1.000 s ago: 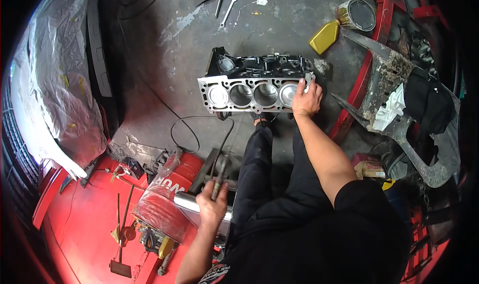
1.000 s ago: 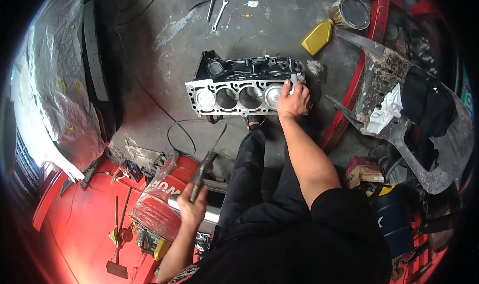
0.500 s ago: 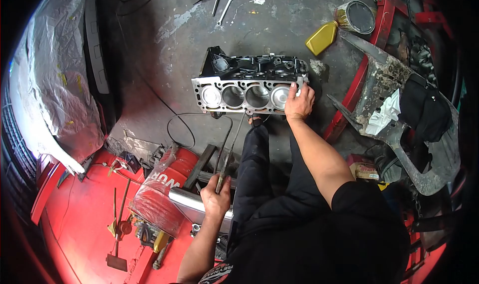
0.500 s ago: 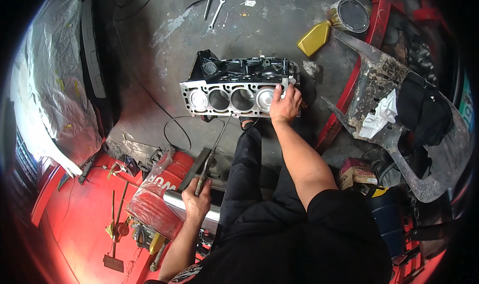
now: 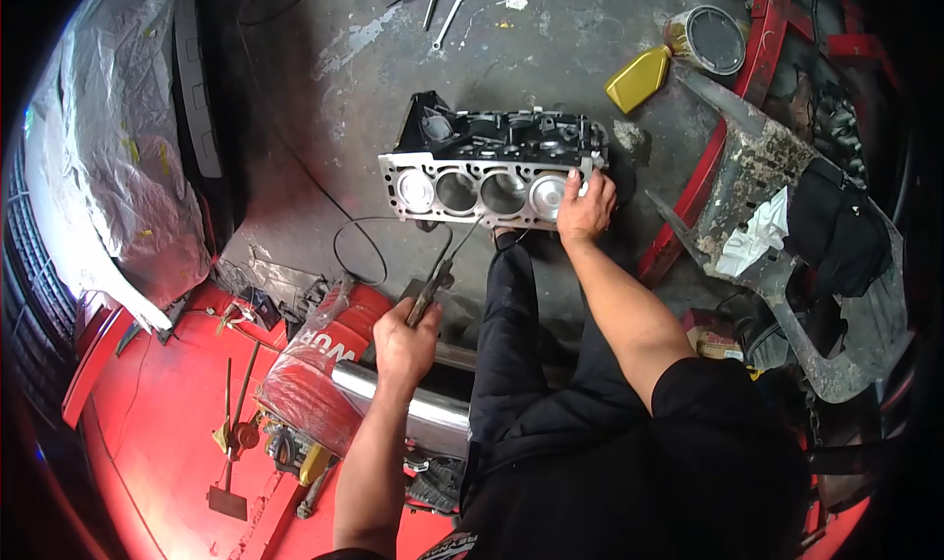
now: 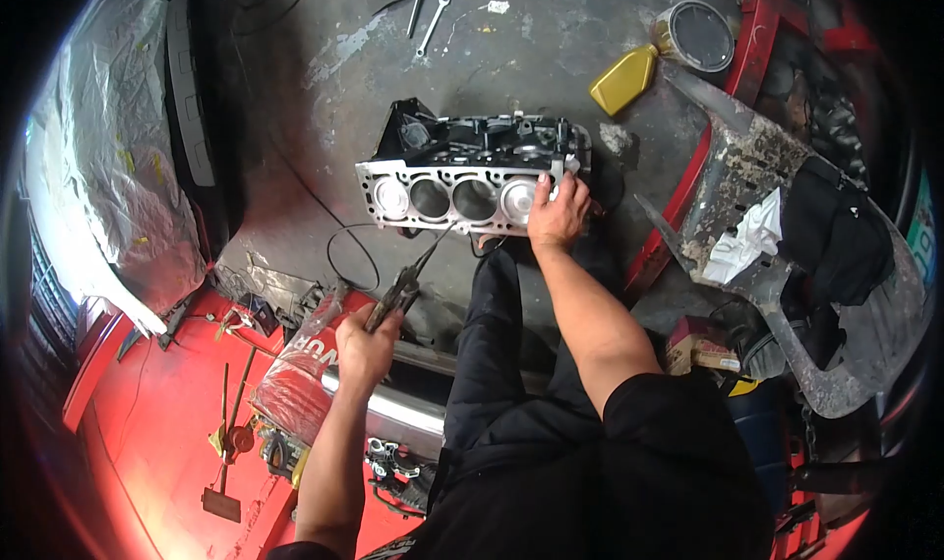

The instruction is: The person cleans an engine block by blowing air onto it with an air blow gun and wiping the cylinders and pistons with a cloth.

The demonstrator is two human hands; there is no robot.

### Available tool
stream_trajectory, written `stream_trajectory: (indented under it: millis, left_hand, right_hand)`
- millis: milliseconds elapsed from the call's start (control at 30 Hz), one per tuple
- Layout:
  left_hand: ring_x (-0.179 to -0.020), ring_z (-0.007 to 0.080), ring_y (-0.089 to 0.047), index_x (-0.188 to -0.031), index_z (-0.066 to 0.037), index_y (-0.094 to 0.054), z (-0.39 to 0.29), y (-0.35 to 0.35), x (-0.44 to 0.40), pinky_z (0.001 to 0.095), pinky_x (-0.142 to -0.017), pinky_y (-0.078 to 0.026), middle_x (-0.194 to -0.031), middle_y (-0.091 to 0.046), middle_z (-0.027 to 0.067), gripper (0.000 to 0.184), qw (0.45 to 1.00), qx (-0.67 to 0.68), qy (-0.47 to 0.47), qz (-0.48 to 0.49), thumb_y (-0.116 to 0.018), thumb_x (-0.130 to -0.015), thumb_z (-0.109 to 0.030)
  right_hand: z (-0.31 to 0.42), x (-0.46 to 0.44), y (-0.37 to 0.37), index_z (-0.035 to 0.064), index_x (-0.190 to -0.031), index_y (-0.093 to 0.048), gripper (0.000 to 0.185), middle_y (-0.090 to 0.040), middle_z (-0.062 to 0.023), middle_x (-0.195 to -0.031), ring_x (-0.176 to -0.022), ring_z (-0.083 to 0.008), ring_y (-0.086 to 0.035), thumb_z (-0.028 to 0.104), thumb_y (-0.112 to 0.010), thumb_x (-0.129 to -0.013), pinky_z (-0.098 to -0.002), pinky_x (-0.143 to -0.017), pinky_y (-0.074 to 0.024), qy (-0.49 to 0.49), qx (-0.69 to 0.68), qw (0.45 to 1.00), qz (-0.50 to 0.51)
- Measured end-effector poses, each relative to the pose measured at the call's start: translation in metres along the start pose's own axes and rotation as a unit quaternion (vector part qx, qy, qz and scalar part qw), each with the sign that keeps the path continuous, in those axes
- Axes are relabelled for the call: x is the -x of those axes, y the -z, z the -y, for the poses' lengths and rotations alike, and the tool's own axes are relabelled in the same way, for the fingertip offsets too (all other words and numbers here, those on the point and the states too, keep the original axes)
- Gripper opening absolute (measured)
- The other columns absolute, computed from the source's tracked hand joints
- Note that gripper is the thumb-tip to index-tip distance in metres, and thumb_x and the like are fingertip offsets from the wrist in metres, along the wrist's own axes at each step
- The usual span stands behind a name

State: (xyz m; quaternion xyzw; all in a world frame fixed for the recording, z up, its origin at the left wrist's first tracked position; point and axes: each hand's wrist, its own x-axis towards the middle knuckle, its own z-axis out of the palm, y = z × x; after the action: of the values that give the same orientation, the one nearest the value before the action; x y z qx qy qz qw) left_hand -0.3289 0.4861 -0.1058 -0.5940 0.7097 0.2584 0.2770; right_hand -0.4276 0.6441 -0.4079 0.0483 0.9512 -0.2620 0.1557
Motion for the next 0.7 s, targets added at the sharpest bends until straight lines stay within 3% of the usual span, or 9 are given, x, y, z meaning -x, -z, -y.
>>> stream_trajectory:
  millis: [100,267,333,600,700]
  left_hand:
    - [-0.062,0.0132,-0.060,-0.087,0.000,-0.070,0.000,0.003,0.002,0.0317,-0.061,-0.047,-0.066,-0.066,0.0063,0.023,0.999,-0.006,0.047,0.014,-0.070,-0.088,-0.023]
    - [-0.062,0.0136,-0.060,-0.089,0.000,-0.070,0.003,-0.008,0.011,0.0309,-0.061,-0.046,-0.066,-0.065,0.0060,0.024,0.999,-0.006,0.039,0.001,-0.070,-0.088,-0.024]
    - [-0.057,0.0280,-0.052,-0.082,0.003,-0.062,0.010,-0.015,0.017,0.0401,-0.062,-0.046,-0.063,-0.056,0.0189,0.028,0.998,0.046,0.023,-0.017,-0.072,-0.087,-0.023]
    - [-0.056,0.0195,-0.052,-0.080,0.002,-0.064,0.010,0.008,0.016,0.0375,-0.059,-0.045,-0.060,-0.056,0.0133,0.028,0.998,0.046,0.025,-0.027,-0.071,-0.088,-0.024]
    - [-0.056,0.0160,-0.055,-0.077,0.002,-0.067,-0.004,0.033,-0.006,0.0346,-0.058,-0.044,-0.060,-0.060,0.0066,0.028,0.996,0.035,0.080,0.030,-0.072,-0.087,-0.024]
  right_hand:
    - [0.000,-0.005,0.000,0.0067,-0.125,-0.057,0.050,-0.054,-0.0164,-0.122,-0.113,-0.0400,-0.052,0.047,-0.057,-0.095,-0.0515,-0.094,-0.0447,0.004,0.001,1.000,-0.004]
    - [-0.003,-0.005,-0.003,0.0067,-0.125,-0.057,0.050,-0.055,-0.0163,-0.123,-0.113,-0.0404,-0.052,0.046,-0.058,-0.095,-0.0508,-0.095,-0.0444,0.009,-0.002,1.000,-0.007]
    - [0.000,0.003,0.005,0.0068,-0.125,-0.057,0.050,-0.055,-0.0163,-0.123,-0.114,-0.0402,-0.052,0.047,-0.058,-0.095,-0.0509,-0.095,-0.0443,-0.001,-0.003,1.000,0.008]
    - [-0.003,-0.004,-0.003,0.0077,-0.125,-0.058,0.050,-0.055,-0.0160,-0.123,-0.113,-0.0399,-0.052,0.047,-0.058,-0.094,-0.0506,-0.095,-0.0446,0.005,-0.009,1.000,-0.009]
    - [-0.003,-0.005,0.000,0.0078,-0.125,-0.057,0.050,-0.055,-0.0156,-0.122,-0.113,-0.0393,-0.053,0.048,-0.058,-0.095,-0.0500,-0.094,-0.0449,0.011,-0.006,1.000,-0.017]
